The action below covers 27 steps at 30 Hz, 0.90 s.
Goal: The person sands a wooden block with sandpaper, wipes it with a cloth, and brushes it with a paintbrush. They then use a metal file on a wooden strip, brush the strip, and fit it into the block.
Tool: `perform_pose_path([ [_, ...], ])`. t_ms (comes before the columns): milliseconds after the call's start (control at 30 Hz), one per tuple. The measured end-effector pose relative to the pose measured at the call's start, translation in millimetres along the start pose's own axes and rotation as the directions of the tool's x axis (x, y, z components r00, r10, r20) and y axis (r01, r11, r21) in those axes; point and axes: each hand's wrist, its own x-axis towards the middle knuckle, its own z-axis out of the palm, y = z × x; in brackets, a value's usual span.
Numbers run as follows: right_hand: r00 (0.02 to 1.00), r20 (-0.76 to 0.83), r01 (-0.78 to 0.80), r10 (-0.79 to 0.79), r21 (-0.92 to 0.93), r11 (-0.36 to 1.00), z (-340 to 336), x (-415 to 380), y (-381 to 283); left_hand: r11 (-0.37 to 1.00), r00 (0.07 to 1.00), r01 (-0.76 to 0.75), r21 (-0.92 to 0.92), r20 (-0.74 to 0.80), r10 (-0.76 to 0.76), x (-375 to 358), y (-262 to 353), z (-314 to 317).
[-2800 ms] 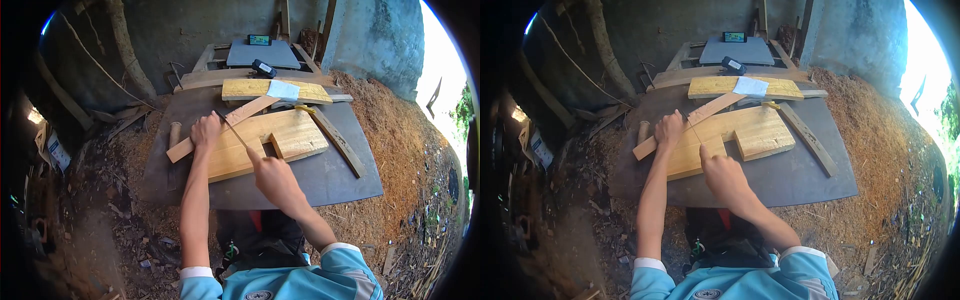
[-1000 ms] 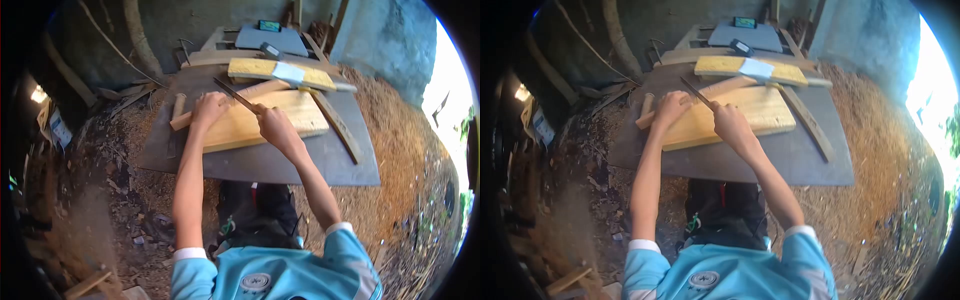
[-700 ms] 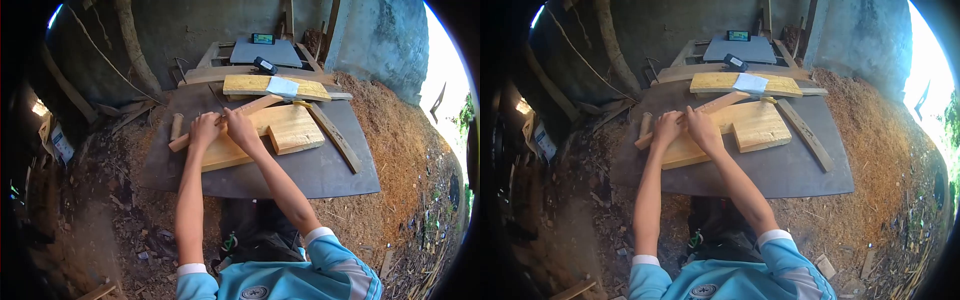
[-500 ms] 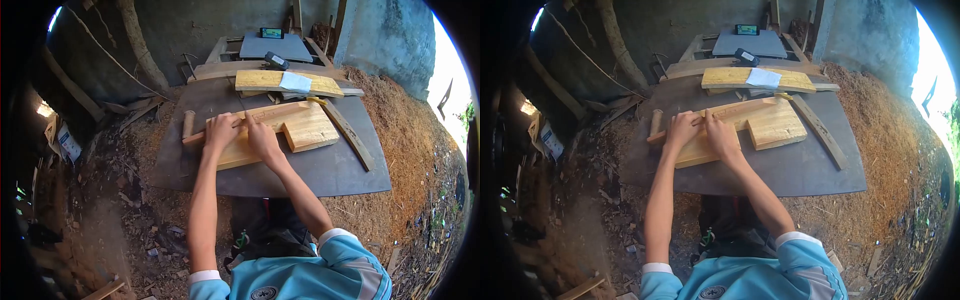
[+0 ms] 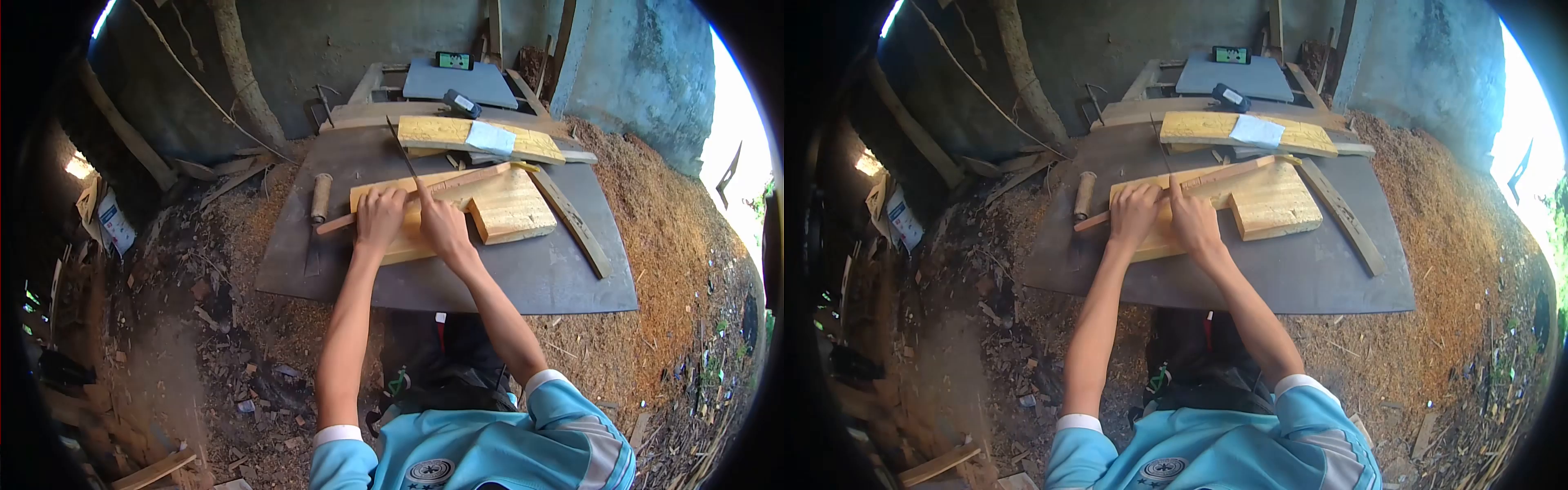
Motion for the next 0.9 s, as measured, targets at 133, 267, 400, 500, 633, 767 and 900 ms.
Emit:
perform_pose_path([
  [133, 0.993, -0.048, 0.103, -0.105, -0.028, 0.994, 3, 7, -3, 0.946, 0.958, 0.281, -0.160, 0.109, -0.266, 2, 8, -15],
  [267, 0.985, -0.083, 0.151, -0.149, 0.017, 0.988, 1, 29, 0, 0.915, 0.904, 0.400, -0.050, 0.183, -0.386, 21, 10, -20],
  [400, 0.995, -0.063, 0.091, -0.081, 0.161, 0.983, -10, 51, 4, 0.944, 0.931, 0.293, 0.150, 0.181, -0.318, 30, -2, 0],
  [500, 0.989, -0.145, 0.080, -0.040, 0.285, 0.955, -15, 55, 16, 0.937, 0.903, 0.306, 0.172, 0.260, -0.342, 30, -14, 14],
  [633, 0.999, -0.044, 0.030, -0.016, 0.344, 0.939, -3, 48, 32, 0.955, 0.882, 0.284, 0.084, 0.369, -0.294, 28, -29, 2],
  [767, 0.999, 0.037, 0.000, -0.014, 0.349, 0.937, 24, 45, 38, 0.934, 0.883, 0.355, -0.025, 0.338, -0.327, 27, -32, 6],
  [900, 0.997, 0.068, 0.005, -0.031, 0.354, 0.935, 28, 50, 30, 0.894, 0.856, 0.434, -0.113, 0.361, -0.370, 29, -34, 0],
])
